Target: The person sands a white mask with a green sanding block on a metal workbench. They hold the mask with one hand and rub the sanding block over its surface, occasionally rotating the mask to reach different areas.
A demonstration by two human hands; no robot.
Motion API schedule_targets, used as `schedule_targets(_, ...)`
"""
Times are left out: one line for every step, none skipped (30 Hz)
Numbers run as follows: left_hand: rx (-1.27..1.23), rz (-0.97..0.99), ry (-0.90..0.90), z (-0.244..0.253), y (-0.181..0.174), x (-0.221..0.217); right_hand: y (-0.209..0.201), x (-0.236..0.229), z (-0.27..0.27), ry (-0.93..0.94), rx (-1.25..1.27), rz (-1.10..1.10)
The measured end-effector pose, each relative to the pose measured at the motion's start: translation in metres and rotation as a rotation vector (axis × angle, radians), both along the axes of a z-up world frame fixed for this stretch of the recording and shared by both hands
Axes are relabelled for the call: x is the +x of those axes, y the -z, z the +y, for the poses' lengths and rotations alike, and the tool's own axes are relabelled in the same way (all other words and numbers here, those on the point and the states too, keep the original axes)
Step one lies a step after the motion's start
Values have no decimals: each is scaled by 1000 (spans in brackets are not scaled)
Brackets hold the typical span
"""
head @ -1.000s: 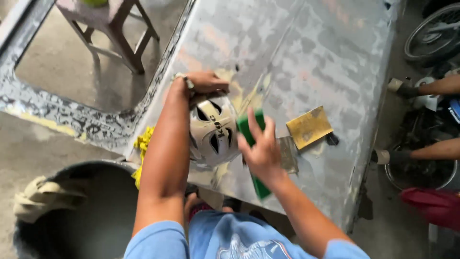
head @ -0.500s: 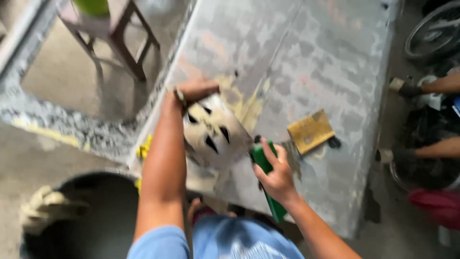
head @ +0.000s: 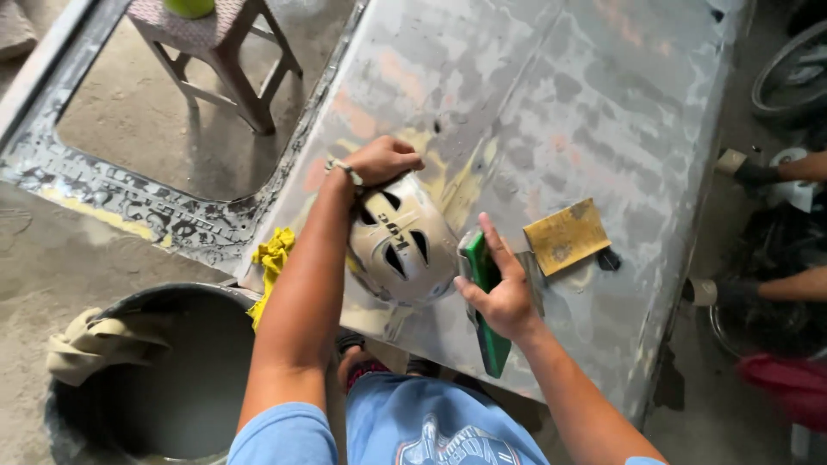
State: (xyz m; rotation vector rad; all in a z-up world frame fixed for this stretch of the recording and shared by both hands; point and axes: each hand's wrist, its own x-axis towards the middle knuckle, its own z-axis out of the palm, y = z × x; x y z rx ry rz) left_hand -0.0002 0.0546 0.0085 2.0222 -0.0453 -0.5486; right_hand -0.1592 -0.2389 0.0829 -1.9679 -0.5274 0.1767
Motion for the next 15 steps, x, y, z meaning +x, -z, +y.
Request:
schedule_targets(4, -3, -12, -2, 0, 3, 2, 5, -1, -12, 4, -3)
schedule_targets(85, -72, -92, -5, 0, 7, 4, 10, -2, 14, 160, 158)
schedule_targets(164, -136, -170, -10, 2, 8, 6, 13, -6, 43, 310, 326)
schedule_targets(164, -132, -180, -13, 2, 5, 10, 12, -8, 34, 308, 331)
schedule_targets(280, -190, -303, -17, 0, 7, 14, 14, -10, 26, 324, 328)
schedule_targets(395, -249, -427, -21, -3, 10, 17, 15, -11, 18, 339, 326)
schedule_targets(399, -250, -430, -23, -14, 6, 14, 14, -9, 14, 342, 326)
schedule_targets(334, -188, -396, -25, -25, 3, 11, 13, -6, 66, 243, 232)
schedule_targets(269, -125, -361, -28, -36, -1, 9, 12, -4, 118, 143, 140)
schedule_targets(274, -124, -362, -24, -48, -11, 14, 16, -6, 117, 148, 142)
schedule_targets(78, -112, -241, -24, -59, -20, 18, 20, -10, 136, 187, 110)
schedule_targets(-117, -98, -119, -23, -71, -29, 22, 24, -14, 155, 227, 77)
schedule_targets(-112, -97, -114, -24, -76, -40, 24, 31, -18, 160, 232, 78)
schedule_targets(-79, -399, 27, -26, -82, -52, 27, 37, -22, 176, 242, 90)
schedule_targets(-49, -698, 177, -28, -87, -63, 29, 43, -28, 194, 249, 102)
